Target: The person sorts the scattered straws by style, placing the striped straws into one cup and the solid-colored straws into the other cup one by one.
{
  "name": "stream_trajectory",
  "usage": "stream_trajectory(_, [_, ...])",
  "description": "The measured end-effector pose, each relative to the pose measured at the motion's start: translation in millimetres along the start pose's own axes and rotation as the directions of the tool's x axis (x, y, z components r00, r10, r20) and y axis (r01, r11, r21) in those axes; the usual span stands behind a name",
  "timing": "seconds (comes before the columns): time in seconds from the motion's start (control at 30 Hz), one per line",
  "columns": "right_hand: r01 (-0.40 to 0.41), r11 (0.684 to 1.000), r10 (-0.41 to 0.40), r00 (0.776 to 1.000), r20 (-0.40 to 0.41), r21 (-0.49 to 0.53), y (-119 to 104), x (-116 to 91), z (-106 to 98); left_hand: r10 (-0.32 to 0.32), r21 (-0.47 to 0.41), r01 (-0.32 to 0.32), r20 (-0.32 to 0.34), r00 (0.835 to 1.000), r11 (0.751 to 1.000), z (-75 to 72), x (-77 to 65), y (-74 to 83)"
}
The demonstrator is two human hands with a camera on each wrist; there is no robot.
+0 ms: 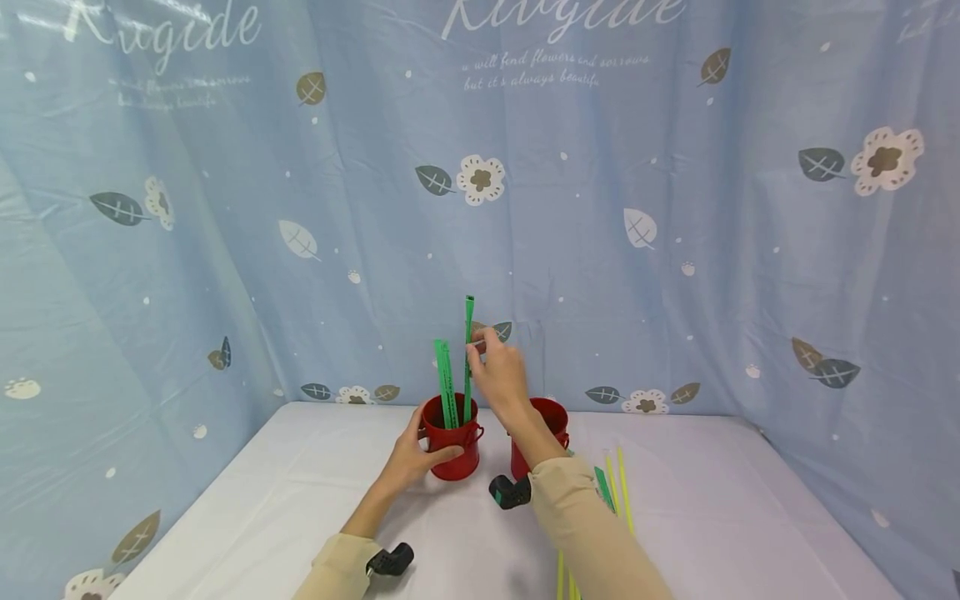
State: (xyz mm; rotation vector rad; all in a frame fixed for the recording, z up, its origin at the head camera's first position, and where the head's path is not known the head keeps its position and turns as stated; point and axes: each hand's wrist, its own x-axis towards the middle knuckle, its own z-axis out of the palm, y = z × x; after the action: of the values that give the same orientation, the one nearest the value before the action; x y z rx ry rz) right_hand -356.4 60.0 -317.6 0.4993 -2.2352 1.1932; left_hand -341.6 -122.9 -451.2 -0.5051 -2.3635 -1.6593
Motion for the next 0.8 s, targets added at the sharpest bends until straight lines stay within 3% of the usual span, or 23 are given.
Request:
stream_trajectory(0.17, [-0.036, 0.999, 0.036, 0.999, 0.032, 0.003, 11, -10, 15, 0.021, 0.005, -0.021, 0.019, 1.000, 1.000, -4.2, -5.8, 17.9])
stream_trajectory(0.43, [-0.109, 0.994, 0.107, 0.989, 0.099, 0.014, 24, -25, 34, 0.017, 0.013, -0.017, 0.017, 1.000, 1.000, -4.5, -7.3, 22.0])
stream_trajectory(0.63, [-0.146, 0.989, 0.146, 0.983, 0.108, -0.006, 28, -29, 39, 0.010, 0.012, -0.010, 0.024, 1.000, 1.000, -3.9, -5.3, 16.6])
stream_trajectory(0.8, [-0.148, 0.989, 0.148, 0.982, 0.118, -0.011, 29, -29, 40, 0.006, 0.014, -0.006, 0.007, 1.000, 1.000, 1.3, 1.7, -2.5])
